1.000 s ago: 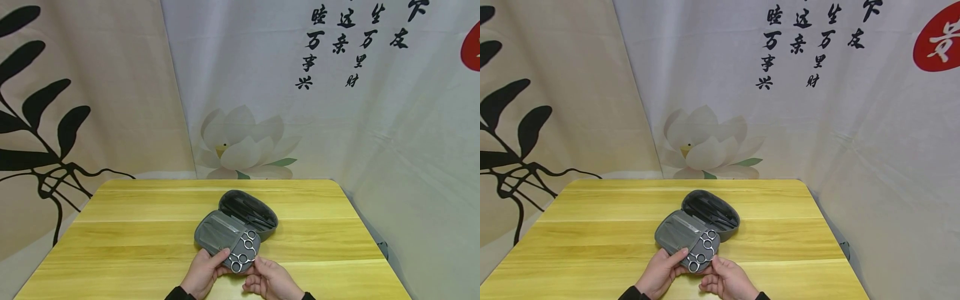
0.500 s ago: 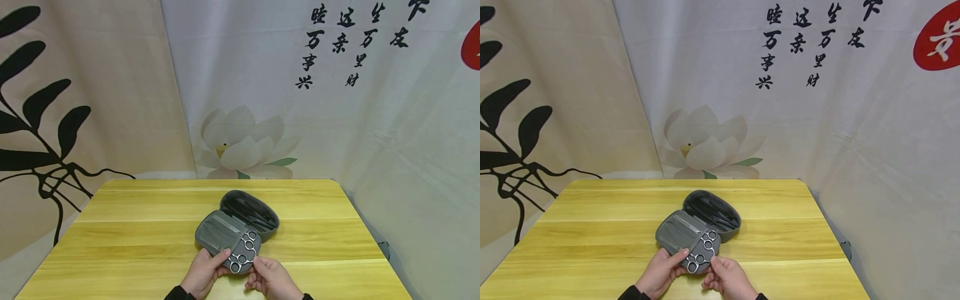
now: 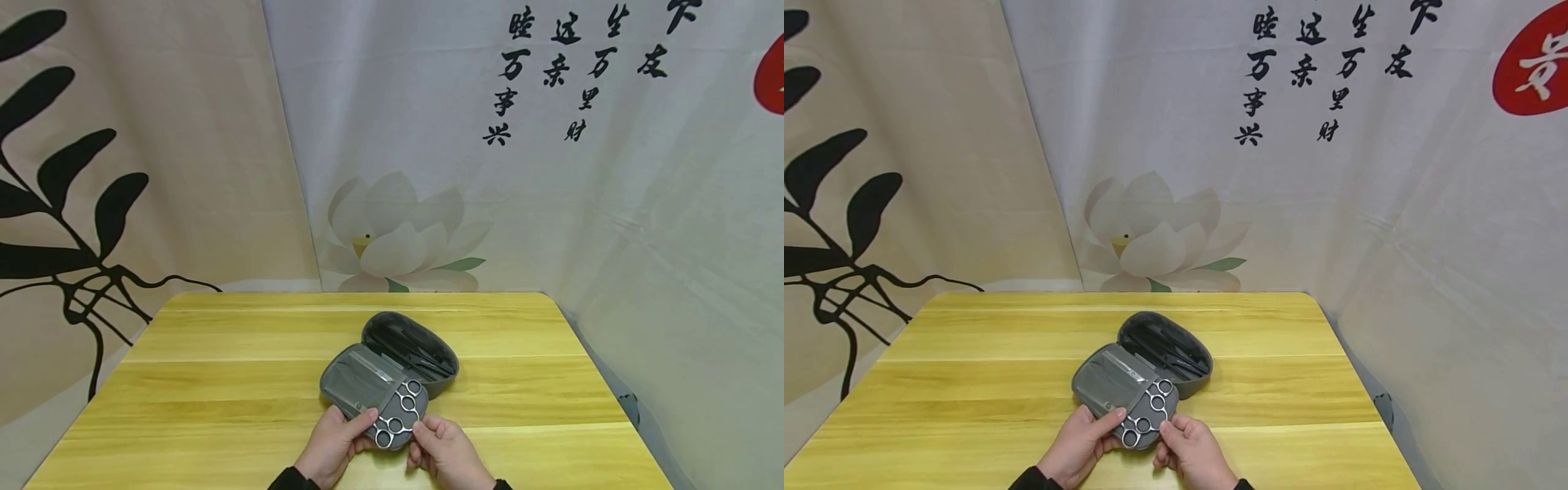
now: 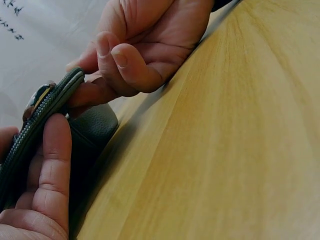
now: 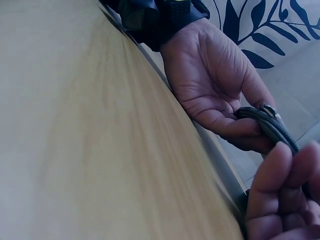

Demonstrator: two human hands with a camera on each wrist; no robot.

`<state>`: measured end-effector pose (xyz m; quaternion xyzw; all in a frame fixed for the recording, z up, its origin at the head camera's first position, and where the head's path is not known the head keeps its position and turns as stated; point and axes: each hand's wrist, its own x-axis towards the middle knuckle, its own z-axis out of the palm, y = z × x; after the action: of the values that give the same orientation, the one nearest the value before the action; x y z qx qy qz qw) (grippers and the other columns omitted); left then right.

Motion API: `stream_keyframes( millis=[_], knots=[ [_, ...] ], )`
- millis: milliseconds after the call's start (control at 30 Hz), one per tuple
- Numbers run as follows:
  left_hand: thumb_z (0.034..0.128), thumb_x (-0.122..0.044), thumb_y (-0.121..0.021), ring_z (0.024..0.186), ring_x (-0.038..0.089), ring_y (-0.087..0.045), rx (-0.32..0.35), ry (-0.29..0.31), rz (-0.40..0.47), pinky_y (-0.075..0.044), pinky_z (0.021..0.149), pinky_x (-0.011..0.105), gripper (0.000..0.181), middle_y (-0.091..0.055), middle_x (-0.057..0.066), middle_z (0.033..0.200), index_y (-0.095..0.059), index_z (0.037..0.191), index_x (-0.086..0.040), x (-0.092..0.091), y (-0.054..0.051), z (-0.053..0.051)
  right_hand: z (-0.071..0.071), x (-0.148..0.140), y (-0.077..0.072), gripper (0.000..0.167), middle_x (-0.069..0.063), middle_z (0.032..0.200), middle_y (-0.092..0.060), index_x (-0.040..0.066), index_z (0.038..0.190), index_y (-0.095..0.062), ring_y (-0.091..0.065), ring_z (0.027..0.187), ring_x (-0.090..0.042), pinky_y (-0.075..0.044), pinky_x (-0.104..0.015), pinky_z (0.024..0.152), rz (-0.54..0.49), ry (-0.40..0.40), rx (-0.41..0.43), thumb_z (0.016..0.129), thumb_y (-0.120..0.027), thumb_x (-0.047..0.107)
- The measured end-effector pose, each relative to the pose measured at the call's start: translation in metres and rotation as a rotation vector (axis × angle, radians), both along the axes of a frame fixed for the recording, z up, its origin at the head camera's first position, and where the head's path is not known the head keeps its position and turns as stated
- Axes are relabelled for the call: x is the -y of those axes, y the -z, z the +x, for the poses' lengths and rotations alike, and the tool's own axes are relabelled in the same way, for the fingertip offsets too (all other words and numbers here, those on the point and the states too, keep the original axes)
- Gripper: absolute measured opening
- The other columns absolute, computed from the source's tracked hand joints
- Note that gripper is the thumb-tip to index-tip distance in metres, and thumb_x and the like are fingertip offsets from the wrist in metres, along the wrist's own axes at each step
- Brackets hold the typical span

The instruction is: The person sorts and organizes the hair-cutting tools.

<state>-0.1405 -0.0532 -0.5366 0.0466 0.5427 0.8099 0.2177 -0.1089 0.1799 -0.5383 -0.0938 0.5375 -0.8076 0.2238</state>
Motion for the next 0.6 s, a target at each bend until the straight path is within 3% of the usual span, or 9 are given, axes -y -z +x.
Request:
stream_keyframes(
  millis=[233,600],
  knots=[
    [0.1067,-0.012,-0.065,0.101,0.013,-0.079,0.001,-0.002,-0.004,-0.066,0.089,0.034,0.044,-0.08,0.002,0.114,-0.05,0.142,0.01,-0.0001,0.0003,-0.0005,-0.0001,-0.0001,0.0015,0.014,0.009,0.075,-0.062,0.014,0.103,-0.06,-0.067,0.071,-0.006,-0.063,-0.025,0.075,0.051,0.033,0.019,0.114,-0.052,0.017],
    [0.1066,-0.013,-0.065,0.101,0.013,-0.079,-0.001,0.0,0.012,-0.066,0.089,0.033,0.044,-0.08,0.002,0.114,-0.05,0.142,0.009,0.0022,0.0004,-0.0009,0.0005,-0.001,0.0027,0.014,0.007,0.082,-0.065,0.008,0.117,-0.063,-0.065,0.073,-0.005,-0.064,-0.027,0.076,-0.012,0.005,-0.014,0.113,-0.049,0.012]
  ],
)
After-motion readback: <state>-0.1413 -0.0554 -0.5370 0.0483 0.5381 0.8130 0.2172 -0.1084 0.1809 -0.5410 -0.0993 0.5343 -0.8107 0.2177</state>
